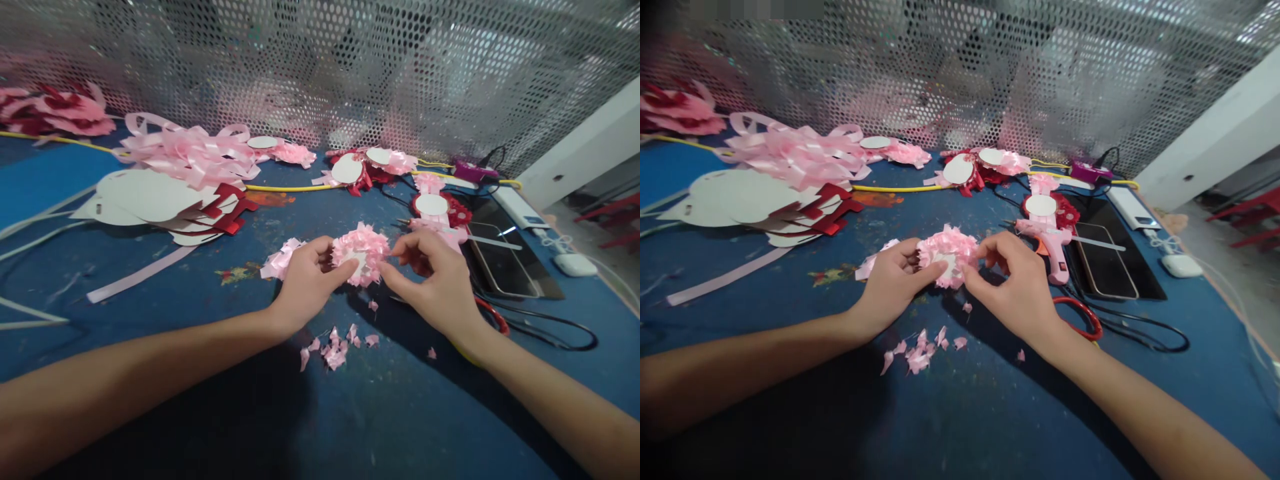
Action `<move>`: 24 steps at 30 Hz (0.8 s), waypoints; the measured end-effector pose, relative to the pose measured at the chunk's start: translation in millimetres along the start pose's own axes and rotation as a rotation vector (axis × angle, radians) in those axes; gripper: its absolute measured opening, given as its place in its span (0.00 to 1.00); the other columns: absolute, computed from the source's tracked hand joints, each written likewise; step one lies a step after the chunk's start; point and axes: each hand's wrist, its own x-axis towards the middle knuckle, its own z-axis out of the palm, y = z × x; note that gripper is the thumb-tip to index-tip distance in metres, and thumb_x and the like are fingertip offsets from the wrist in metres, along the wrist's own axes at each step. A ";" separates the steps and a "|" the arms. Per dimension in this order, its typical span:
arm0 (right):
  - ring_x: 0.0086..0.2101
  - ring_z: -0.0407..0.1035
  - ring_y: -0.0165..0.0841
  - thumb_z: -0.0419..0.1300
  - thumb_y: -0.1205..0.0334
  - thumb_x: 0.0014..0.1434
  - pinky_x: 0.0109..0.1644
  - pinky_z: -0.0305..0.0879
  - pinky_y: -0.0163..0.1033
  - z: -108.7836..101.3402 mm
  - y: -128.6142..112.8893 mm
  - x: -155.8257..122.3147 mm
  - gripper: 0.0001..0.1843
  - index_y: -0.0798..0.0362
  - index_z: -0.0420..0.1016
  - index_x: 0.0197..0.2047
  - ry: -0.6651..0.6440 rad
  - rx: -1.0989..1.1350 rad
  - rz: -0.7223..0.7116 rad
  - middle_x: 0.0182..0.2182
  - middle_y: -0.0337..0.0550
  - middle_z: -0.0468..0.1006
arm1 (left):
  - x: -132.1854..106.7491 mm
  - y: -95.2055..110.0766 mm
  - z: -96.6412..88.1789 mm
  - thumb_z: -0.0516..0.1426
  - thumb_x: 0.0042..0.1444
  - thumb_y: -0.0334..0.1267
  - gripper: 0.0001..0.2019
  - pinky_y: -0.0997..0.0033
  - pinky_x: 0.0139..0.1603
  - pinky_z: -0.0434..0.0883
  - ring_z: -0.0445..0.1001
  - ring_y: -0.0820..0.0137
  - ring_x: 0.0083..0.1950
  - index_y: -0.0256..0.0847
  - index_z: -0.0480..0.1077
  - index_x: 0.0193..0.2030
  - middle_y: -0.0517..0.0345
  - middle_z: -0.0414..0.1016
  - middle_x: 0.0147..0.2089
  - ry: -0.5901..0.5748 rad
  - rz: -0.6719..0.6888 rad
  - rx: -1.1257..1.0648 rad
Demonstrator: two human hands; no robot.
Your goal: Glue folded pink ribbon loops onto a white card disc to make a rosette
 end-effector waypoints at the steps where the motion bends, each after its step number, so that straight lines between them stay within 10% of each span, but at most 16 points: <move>1: 0.22 0.55 0.26 0.62 0.64 0.51 0.25 0.54 0.34 1.1 0.0 -0.4 0.07 0.50 0.65 0.31 -0.004 0.000 0.012 0.24 0.33 0.66 | -0.4 0.8 0.4 0.62 0.47 0.37 0.14 0.77 0.22 0.56 0.55 0.78 0.23 0.40 0.58 0.22 0.68 0.55 0.21 -0.002 0.012 0.000; 13: 0.23 0.54 0.24 0.64 0.65 0.47 0.24 0.53 0.33 6.0 6.5 3.1 0.13 0.50 0.63 0.34 -0.049 0.151 0.174 0.26 0.32 0.63 | -0.8 2.5 0.1 0.61 0.48 0.35 0.11 0.77 0.23 0.59 0.58 0.78 0.23 0.40 0.61 0.24 0.67 0.59 0.22 -0.042 0.008 -0.068; 17: 0.25 0.59 0.27 0.61 0.63 0.53 0.27 0.56 0.34 4.0 7.1 -2.2 0.08 0.50 0.63 0.32 0.019 0.003 -0.059 0.27 0.35 0.66 | 2.8 -4.8 -2.6 0.62 0.48 0.38 0.13 0.76 0.24 0.59 0.60 0.77 0.24 0.40 0.60 0.24 0.67 0.58 0.22 0.064 -0.026 -0.045; 24: 0.27 0.67 0.30 0.48 0.63 0.66 0.28 0.56 0.36 21.4 7.5 -10.1 0.14 0.52 0.72 0.49 -0.378 -0.335 -0.405 0.32 0.43 0.74 | 10.3 -7.9 -5.3 0.62 0.48 0.36 0.08 0.75 0.32 0.64 0.67 0.75 0.30 0.38 0.66 0.32 0.62 0.68 0.29 0.177 0.012 -0.137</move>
